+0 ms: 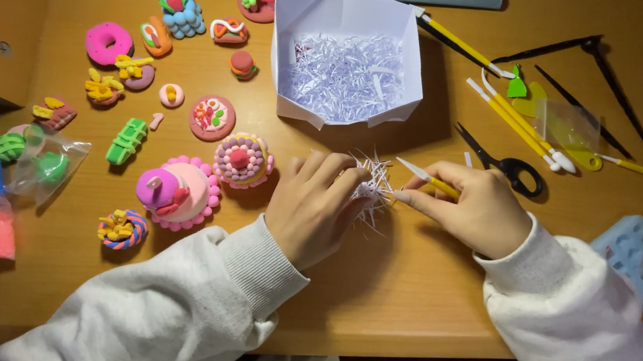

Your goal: Cutting thin strips and using a fine tool to arrange them as decorations for miniature clay pastries

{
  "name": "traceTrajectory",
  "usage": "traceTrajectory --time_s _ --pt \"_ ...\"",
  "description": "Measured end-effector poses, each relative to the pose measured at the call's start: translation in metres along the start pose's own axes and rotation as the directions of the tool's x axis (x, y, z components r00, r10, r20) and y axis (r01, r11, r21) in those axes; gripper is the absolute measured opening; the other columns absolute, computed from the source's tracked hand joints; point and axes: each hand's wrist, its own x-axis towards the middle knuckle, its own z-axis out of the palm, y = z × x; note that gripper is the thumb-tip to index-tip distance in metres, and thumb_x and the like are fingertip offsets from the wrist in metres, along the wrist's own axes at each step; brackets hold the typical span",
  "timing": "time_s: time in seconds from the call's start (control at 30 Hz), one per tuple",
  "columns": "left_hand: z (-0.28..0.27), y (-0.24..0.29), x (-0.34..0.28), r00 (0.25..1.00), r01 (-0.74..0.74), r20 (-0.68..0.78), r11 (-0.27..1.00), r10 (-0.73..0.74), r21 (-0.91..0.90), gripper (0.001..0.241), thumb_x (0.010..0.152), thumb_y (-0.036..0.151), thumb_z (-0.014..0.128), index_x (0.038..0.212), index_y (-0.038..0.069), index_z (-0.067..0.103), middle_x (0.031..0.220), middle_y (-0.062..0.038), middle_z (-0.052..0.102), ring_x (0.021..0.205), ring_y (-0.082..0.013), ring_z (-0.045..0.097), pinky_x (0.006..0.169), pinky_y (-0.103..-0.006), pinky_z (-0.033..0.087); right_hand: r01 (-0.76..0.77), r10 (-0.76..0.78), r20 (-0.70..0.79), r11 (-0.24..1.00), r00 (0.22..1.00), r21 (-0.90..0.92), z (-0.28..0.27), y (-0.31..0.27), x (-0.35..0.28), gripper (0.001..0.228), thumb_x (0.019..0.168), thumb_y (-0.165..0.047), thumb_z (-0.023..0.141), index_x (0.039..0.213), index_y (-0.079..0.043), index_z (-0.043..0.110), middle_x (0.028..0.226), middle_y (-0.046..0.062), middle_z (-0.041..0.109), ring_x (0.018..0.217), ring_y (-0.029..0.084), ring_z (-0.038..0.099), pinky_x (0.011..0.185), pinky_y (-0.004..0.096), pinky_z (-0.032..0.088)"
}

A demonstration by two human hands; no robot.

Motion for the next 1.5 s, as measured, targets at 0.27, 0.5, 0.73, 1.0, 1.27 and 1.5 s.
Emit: traceTrajectory --time_s 0.27,0.5,0.73,1.0,1.27,1.5 --pt "0.005 -0.005 -0.002 1.000 -0.003 -0.014 0.998 0.002 -0.061 0.028 0.093 0.019 0.071 0.118 0.014 0.062 0.110 -0.005 0.059 0.101 -0.0274 0.060 0.085 -0.0384 0.043 0.057 -0.058 0.018 0.997 0.998 0.058 0.022 0.020 0.006 0.005 0.080 -0.015 0.080 0.081 -0.020 0.080 0.041 0.001 0.055 0.045 0.007 0.042 0.045 0.021 0.035" --pt "-0.001 0.014 0.014 0.970 -0.198 -0.186 0.953 0.157 -0.231 0.023 0.102 0.013 0.063 0.123 0.006 0.067 0.128 -0.015 0.065 0.127 -0.0349 0.059 0.117 -0.0544 0.032 0.227 -0.227 0.004 0.974 0.974 0.008 -0.012 -0.016 -0.016 0.005 0.081 -0.016 0.079 0.078 -0.020 0.079 0.044 0.003 0.064 0.041 0.012 0.057 0.043 0.025 0.042" --pt "-0.005 0.002 0.012 0.986 -0.165 -0.058 0.961 0.156 -0.220 0.009 0.102 0.014 0.064 0.097 0.007 0.064 0.127 -0.012 0.066 0.128 -0.0334 0.060 0.120 -0.0624 0.027 0.501 -0.503 0.010 0.859 0.864 -0.104 -0.035 -0.014 -0.018 0.011 0.089 -0.020 0.074 0.084 -0.010 0.076 0.063 -0.007 0.067 0.049 0.004 0.043 0.047 0.021 0.036" --pt "-0.032 0.014 0.012 0.992 -0.127 -0.057 0.923 0.114 -0.363 0.072 0.074 -0.002 0.050 0.145 0.008 0.053 0.151 -0.016 0.056 0.139 -0.0391 0.058 0.120 -0.0541 0.045 0.509 -0.512 0.000 0.854 0.859 -0.111 -0.047 -0.016 -0.017 0.011 0.086 -0.017 0.078 0.083 -0.008 0.074 0.070 -0.005 0.073 0.048 0.005 0.046 0.049 0.018 0.040" --pt "-0.022 0.020 0.013 0.993 -0.058 -0.116 0.945 0.021 -0.323 0.010 0.102 0.023 0.065 0.102 0.013 0.065 0.101 -0.002 0.069 0.100 -0.0266 0.061 0.087 -0.0405 0.041 0.560 -0.556 0.073 0.816 0.828 -0.141 -0.040 0.004 -0.016 0.012 0.089 -0.012 0.067 0.097 -0.015 0.076 0.083 -0.007 0.078 0.047 0.007 0.050 0.048 0.021 0.039" --pt "-0.014 0.013 0.008 0.999 0.003 -0.034 0.932 -0.017 -0.363 0.009 0.101 0.020 0.066 0.097 0.013 0.063 0.089 -0.002 0.065 0.087 -0.0262 0.055 0.076 -0.0398 0.039 0.560 -0.574 -0.050 0.812 0.817 -0.163 -0.040 -0.005 -0.015 0.008 0.087 -0.018 0.078 0.092 -0.012 0.077 0.053 -0.004 0.058 0.043 0.008 0.035 0.045 0.025 0.032"
